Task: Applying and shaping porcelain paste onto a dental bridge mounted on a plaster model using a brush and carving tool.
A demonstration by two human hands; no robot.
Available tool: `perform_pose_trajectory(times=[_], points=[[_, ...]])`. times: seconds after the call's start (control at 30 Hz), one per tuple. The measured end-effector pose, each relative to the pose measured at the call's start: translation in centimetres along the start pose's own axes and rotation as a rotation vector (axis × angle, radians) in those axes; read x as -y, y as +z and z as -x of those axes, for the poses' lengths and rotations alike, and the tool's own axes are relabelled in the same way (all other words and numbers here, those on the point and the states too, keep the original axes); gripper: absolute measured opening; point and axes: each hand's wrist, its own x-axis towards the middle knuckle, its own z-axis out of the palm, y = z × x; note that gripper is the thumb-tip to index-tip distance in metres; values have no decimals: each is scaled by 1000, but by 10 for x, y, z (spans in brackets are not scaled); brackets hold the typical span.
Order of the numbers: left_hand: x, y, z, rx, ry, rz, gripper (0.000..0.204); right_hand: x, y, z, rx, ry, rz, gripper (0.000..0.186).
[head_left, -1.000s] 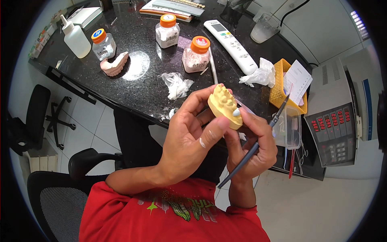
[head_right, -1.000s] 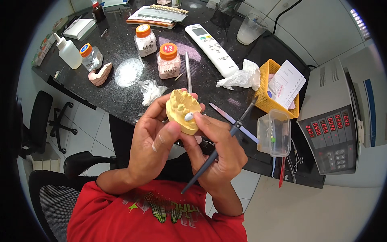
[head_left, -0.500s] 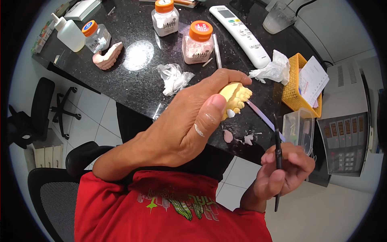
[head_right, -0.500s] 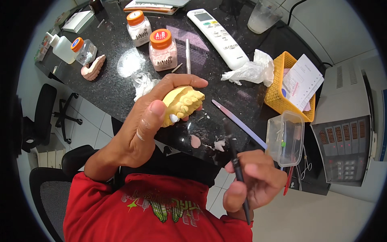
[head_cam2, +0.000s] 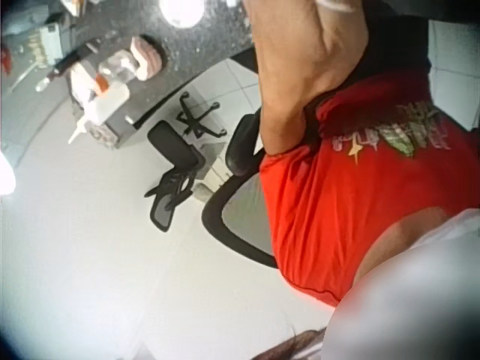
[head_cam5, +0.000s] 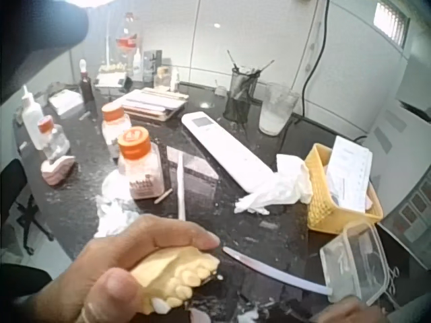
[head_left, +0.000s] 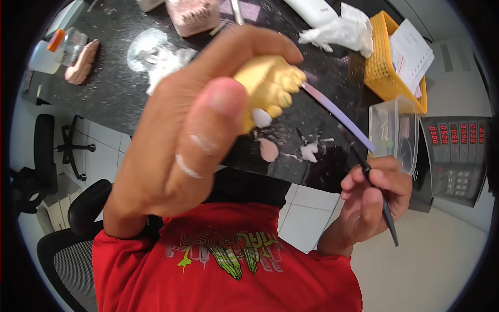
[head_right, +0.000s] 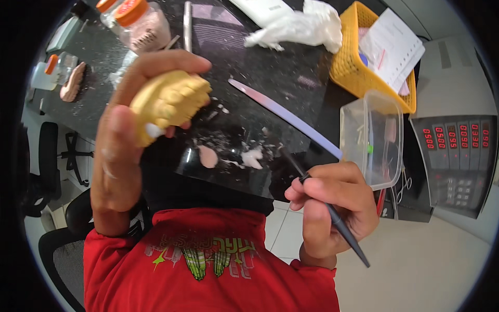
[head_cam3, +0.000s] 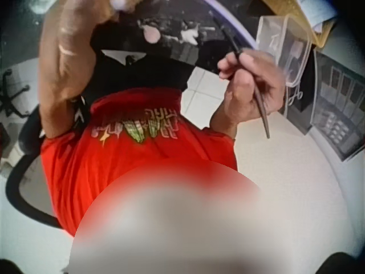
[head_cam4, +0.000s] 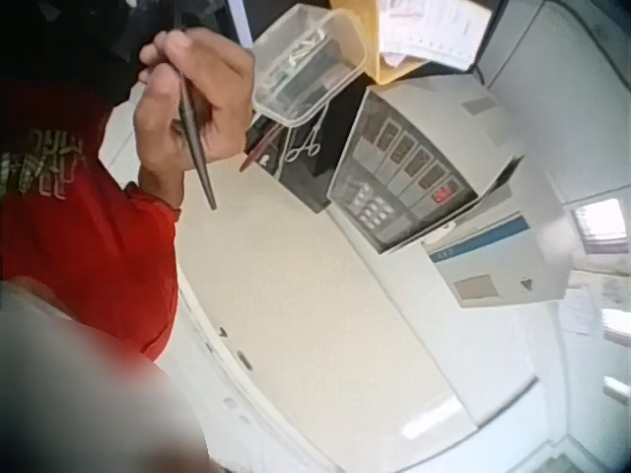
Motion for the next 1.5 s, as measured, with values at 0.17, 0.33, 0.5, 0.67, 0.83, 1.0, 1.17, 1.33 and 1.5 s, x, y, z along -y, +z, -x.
perform_pose_trajectory(times=[0.17,0.33,0.5,0.67,0.83,1.0,1.17,1.33,1.5], points=[[-12,18,-6,-127,-131,-47,83,-5,-15,7,45,58,69,23],[-17,9,19,-196,-166,-84,79,-7,-17,6,87,69,23,20],[-7,4,11,-169,-109,-72,78,-9,-20,6,177,-17,27,13],[-16,-20,45,-181,-43,-72,77,-4,-7,7,209,-46,14,13],[-46,-40,161,-83,17,-28,76,-13,-19,9,107,-50,4,13],[-35,-22,125,-49,89,-7,75,-11,-17,10,111,-56,51,12],[9,2,1,-17,160,9,74,-13,-17,11,108,-70,27,12],[12,-1,2,31,233,35,73,-15,-18,11,89,-82,36,12],[10,5,-3,57,297,49,72,-18,-17,9,137,-141,-8,13]])
